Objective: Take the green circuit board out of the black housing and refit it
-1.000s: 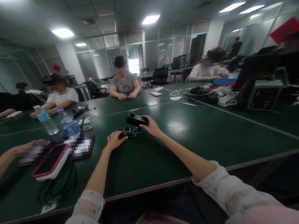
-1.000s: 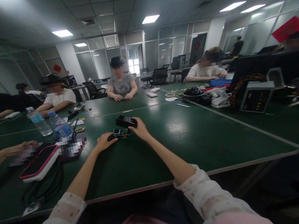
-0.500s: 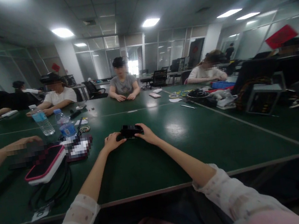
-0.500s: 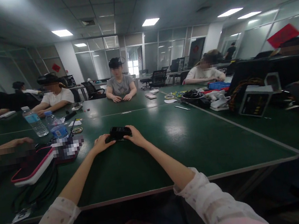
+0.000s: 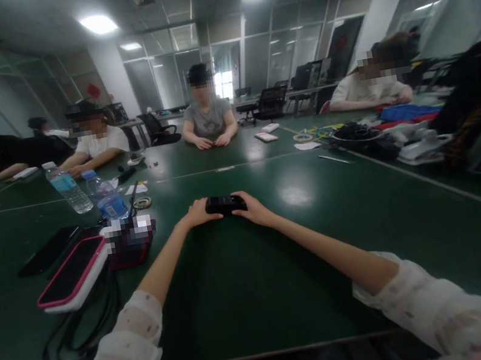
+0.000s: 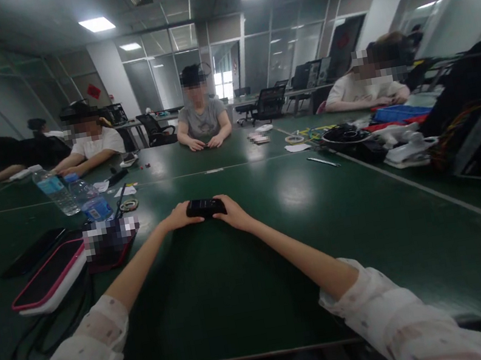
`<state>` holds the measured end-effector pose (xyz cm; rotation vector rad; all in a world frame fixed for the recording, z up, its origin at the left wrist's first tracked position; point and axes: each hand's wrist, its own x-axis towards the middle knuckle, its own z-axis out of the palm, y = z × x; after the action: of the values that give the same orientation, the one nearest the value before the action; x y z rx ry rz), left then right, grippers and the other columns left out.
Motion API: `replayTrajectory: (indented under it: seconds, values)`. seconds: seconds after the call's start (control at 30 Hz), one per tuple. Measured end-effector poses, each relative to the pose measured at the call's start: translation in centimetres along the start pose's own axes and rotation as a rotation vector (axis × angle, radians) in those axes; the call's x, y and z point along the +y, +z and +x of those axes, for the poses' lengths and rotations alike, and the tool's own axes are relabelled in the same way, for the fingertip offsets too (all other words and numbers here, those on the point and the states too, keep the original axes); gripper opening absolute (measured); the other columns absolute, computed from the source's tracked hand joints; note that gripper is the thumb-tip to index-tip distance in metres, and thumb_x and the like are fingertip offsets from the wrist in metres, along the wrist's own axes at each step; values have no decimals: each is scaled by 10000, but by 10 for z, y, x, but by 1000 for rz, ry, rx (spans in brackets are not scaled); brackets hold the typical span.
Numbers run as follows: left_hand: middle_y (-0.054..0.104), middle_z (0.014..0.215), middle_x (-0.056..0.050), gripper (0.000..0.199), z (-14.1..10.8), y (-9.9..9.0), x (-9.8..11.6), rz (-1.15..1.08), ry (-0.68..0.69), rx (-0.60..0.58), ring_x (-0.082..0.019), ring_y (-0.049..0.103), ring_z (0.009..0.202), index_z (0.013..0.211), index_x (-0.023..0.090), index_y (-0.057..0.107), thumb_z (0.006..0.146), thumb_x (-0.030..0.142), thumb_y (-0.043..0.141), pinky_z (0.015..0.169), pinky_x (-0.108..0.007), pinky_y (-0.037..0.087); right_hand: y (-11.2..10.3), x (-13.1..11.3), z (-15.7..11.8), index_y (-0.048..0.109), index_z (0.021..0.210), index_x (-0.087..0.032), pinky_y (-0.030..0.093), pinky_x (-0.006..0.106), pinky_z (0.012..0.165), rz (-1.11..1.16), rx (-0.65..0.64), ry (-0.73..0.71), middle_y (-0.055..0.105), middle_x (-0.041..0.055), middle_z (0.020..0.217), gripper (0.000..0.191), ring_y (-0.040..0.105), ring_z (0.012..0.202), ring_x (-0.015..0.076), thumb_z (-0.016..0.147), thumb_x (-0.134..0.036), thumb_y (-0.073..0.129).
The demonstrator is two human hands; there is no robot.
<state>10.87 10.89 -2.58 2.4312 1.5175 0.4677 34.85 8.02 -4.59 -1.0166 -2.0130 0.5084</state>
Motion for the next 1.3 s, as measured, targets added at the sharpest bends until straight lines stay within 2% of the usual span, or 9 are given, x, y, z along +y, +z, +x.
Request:
replayTrajectory:
  seconds: [0.13,0.3,0.5,0.57,0.73,0.93,1.3]
  values:
    - [619,1187,-95,709,18,9,-7,-65,13,40,-307,545,1128,1215,201,544,689,660,667,913,-416,460,-10,18,19,490,1261,-228,439,478,1009,35,-31,16,579,86,1210,535,568,1141,254,764,-218,688]
    - [600,1217,-91,664,38,6,-16,-82,32,11,-300,543,1119,1203,226,546,704,648,661,905,-415,459,-16,31,38,491,1266,-230,469,497,980,19,-75,2,585,95,1203,539,580,1130,261,769,-249,698]
    - [571,1274,-96,685,51,13,-19,-162,-56,58,-309,522,1170,1276,235,490,711,561,699,943,-424,435,-16,40,56,497,1254,-240,487,491,962,-22,-91,6,589,89,1195,528,583,1119,257,771,-275,706]
    - [567,1275,-112,712,53,15,-19,-161,-88,74,-327,519,1177,1291,216,471,711,560,698,934,-448,433,-15,42,59,495,1252,-226,481,478,971,-37,-84,10,586,85,1192,531,580,1117,249,770,-277,712]
    - [556,1293,-107,687,57,11,-19,-194,-5,59,-314,516,1185,1283,219,480,726,562,689,937,-447,422,-12,41,59,472,1272,-218,486,457,959,-38,-78,49,576,90,1200,531,574,1115,238,793,-272,696]
    - [594,1224,-101,680,58,11,-20,-221,-31,71,-303,546,1129,1255,203,501,724,587,681,901,-437,436,-12,43,59,459,1281,-235,484,456,958,-26,-95,51,567,81,1209,533,570,1114,236,801,-276,689]
    - [552,1316,-103,748,53,11,-23,-236,-15,97,-314,512,1194,1339,217,435,728,565,689,949,-459,412,-9,37,59,451,1282,-225,490,443,942,-82,-96,48,576,91,1191,508,582,1091,241,821,-272,659]
